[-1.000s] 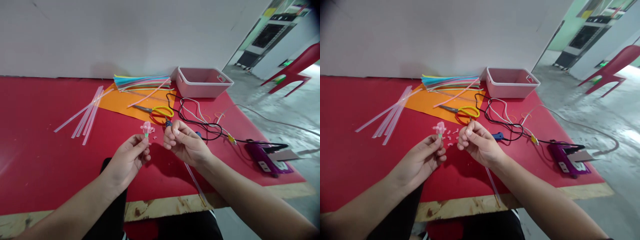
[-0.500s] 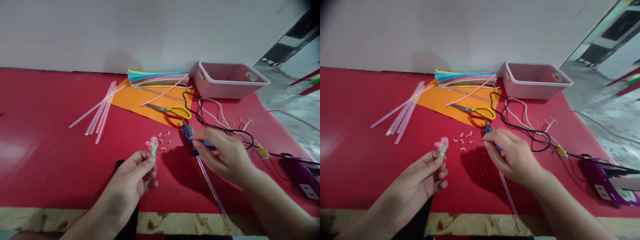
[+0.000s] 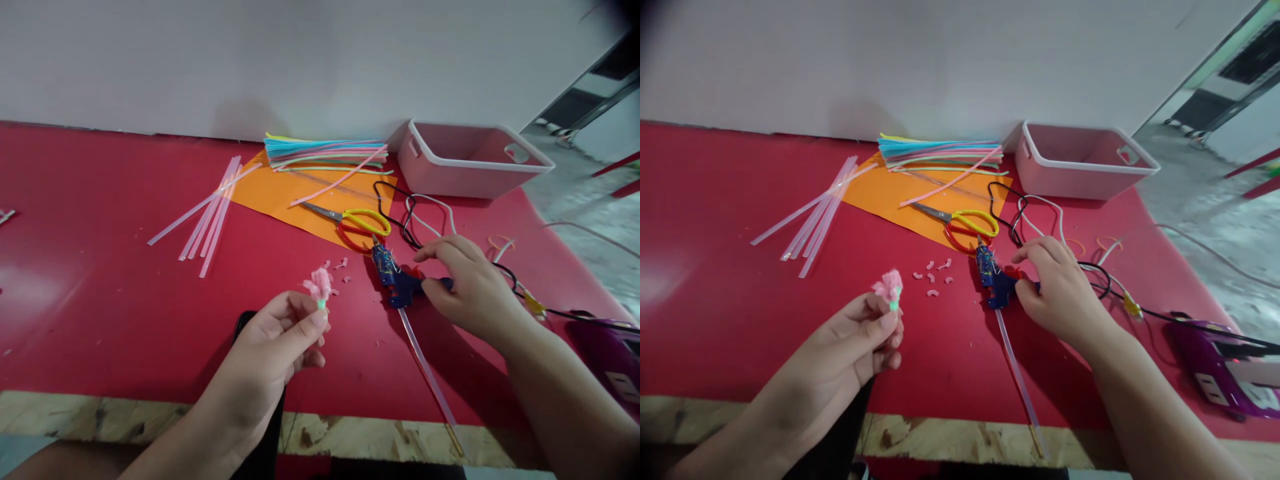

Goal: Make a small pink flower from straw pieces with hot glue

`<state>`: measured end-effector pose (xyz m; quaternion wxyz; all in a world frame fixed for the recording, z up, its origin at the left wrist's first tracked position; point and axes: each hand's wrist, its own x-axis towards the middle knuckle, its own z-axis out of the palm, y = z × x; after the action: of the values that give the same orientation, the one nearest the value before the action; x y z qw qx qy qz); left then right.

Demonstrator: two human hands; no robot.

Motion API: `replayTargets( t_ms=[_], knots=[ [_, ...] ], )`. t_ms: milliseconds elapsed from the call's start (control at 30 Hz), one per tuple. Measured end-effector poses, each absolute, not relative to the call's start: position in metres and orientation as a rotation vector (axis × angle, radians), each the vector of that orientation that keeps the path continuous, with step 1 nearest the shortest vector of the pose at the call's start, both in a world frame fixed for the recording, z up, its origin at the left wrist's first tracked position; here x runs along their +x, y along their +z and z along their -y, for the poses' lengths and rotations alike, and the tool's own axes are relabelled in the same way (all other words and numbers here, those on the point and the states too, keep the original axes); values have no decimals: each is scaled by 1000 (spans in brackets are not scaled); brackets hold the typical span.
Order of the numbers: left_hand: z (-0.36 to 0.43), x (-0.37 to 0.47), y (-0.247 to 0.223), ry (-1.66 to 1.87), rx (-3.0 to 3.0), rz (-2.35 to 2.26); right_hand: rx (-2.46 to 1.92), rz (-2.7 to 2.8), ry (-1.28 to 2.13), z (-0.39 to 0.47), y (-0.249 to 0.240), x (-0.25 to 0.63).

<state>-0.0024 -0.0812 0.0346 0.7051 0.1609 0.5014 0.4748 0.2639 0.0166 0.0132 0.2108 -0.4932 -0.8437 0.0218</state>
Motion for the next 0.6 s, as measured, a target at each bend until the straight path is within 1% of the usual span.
replayTargets(
  t_ms=[167, 267, 367, 433, 600],
  knots=[
    [77, -3, 41, 1073, 344, -1115, -1289, 2217, 66, -17, 20, 255],
    [75, -6, 48, 1082, 341, -1083, -1210, 2345, 168, -12, 19, 236],
    [74, -7, 51, 1115, 346, -1068, -1087, 2542, 353, -4, 16, 209],
    [74, -7, 50, 1138, 350, -1080, -1068, 2631, 330, 1, 14, 190],
    [72, -4, 46, 1199, 375, -1073, -1172, 2708, 137, 0, 17, 166]
  ],
)
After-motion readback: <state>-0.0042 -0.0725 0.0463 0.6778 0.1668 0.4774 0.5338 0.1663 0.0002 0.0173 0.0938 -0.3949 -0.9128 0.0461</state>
